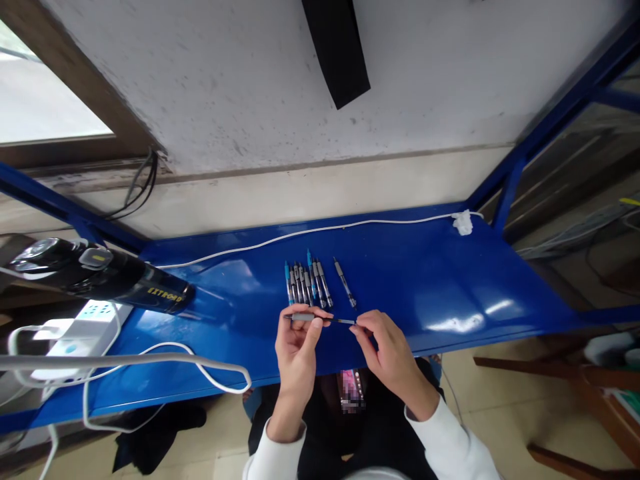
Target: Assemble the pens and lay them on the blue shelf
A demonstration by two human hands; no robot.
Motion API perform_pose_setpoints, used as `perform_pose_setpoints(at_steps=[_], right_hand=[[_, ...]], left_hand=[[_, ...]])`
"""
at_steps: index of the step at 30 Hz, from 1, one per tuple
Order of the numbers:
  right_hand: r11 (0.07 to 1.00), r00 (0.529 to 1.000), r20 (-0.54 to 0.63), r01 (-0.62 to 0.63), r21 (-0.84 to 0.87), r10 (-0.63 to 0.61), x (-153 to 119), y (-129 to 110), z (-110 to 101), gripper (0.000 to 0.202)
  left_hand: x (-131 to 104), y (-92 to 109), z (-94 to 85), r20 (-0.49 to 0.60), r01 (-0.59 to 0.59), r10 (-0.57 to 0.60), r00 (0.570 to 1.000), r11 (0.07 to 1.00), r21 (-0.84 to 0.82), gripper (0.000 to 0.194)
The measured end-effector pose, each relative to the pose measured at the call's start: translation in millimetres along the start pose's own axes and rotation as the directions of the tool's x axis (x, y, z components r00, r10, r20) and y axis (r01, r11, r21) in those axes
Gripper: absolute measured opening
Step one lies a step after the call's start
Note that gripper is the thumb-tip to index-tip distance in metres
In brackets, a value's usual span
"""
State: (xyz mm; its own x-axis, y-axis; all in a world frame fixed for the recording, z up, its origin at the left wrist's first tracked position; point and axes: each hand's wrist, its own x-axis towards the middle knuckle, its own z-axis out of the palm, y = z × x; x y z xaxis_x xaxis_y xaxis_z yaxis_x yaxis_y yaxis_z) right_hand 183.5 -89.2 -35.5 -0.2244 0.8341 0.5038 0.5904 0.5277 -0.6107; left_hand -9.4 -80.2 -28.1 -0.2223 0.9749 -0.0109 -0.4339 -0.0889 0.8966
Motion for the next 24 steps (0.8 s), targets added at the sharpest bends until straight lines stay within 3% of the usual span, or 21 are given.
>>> perform_pose_setpoints(at_steps=[7, 16, 24], right_hand=[[0.999, 0.999, 0.0, -0.049, -0.011, 0.049, 2.9, -1.3, -0.9, 0.014], [0.999, 0.999, 0.031, 0.012, -0.051, -0.01, 1.6, -0.2, 0.3, 0.017], [1.0, 0.996, 0.086, 0.018, 0.006, -0.018, 2.4, -1.4, -2.1, 0.02]], left_hand=[[-4.3, -3.7, -2.3, 0.016, -0.044, 0.042, 0.999, 0.996, 0.077, 0.036], [-3.7, 4.0, -0.9, 0.177, -0.041, 0.01, 0.984, 0.984, 0.172, 0.042], [-2.6, 12.8, 4.7, 0.245, 0.034, -0.099, 0.964, 0.965, 0.259, 0.02]])
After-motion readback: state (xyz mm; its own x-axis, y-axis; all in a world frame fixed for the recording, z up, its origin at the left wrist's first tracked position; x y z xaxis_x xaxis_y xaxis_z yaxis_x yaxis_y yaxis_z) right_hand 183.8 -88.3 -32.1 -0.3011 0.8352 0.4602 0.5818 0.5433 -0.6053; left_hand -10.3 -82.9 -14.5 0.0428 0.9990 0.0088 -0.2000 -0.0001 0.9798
